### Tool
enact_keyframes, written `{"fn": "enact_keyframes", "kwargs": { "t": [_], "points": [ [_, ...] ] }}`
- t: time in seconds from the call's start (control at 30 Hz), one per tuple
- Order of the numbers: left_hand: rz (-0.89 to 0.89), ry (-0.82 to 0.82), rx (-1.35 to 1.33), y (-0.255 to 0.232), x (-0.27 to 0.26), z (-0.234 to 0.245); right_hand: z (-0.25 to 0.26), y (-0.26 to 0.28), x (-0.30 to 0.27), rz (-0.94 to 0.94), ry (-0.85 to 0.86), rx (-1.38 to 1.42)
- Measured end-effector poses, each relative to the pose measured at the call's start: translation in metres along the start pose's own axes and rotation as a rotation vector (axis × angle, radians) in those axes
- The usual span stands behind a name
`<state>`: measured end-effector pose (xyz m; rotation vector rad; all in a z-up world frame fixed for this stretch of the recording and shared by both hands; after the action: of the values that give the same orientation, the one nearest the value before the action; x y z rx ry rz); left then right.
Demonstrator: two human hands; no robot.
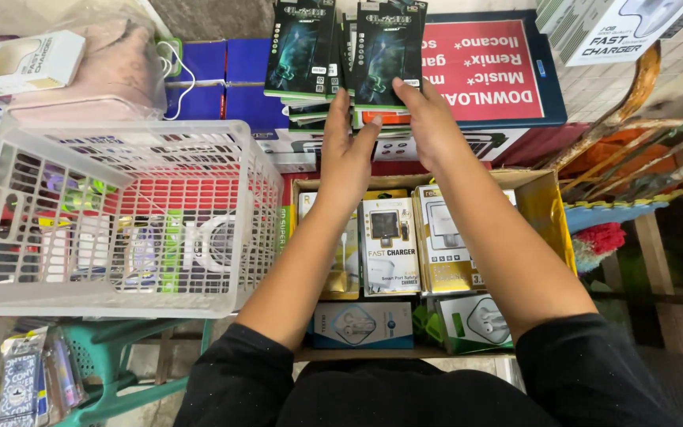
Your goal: Sorting and organizing mobile phone accessories like chargers and earphones into storage boxes.
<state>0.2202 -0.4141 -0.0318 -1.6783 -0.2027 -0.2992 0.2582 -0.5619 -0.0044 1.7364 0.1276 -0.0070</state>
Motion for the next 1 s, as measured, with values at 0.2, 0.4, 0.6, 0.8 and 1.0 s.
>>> {"fn": "enact_keyframes", "kwargs": {
  "t": [0.2,0.4,0.6,0.8,1.0],
  "points": [
    [0.019,-0.003,-0.2,-0.006,-0.003,-0.004,-0.004,0.001,-0.004,0.067,0.076,0.054],
    [0.083,-0.002,-0.288,-0.02,-0.008,-0.009,-0.002,0.004,-0.016,0.143,0.139,0.08],
    [0.058,-0.008,-0.349,-0.025,-0.012,-0.012,0.004,0.003,-0.025,0.158,0.129,0.219],
    [0.17,-0.049,-0.397,-0.026,-0.014,-0.01,0.003,0.0,-0.035,0.121,0.083,0.297],
    [0.206,-0.004,-0.4,-0.043,-0.016,-0.009,0.001,0.002,-0.041,0.15,0.065,0.262]
  ]
}}
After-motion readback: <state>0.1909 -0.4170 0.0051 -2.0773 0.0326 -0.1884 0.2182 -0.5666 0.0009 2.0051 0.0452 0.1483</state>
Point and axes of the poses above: each hand's wrist, its own x-axis towards the middle knuckle, its own z-axis out of the back of the hand, y = z × x, the point moved 2 cm from there along x, towards the middle knuckle, and after that the axes turned 7 degrees about y, right-handed, at the moved point
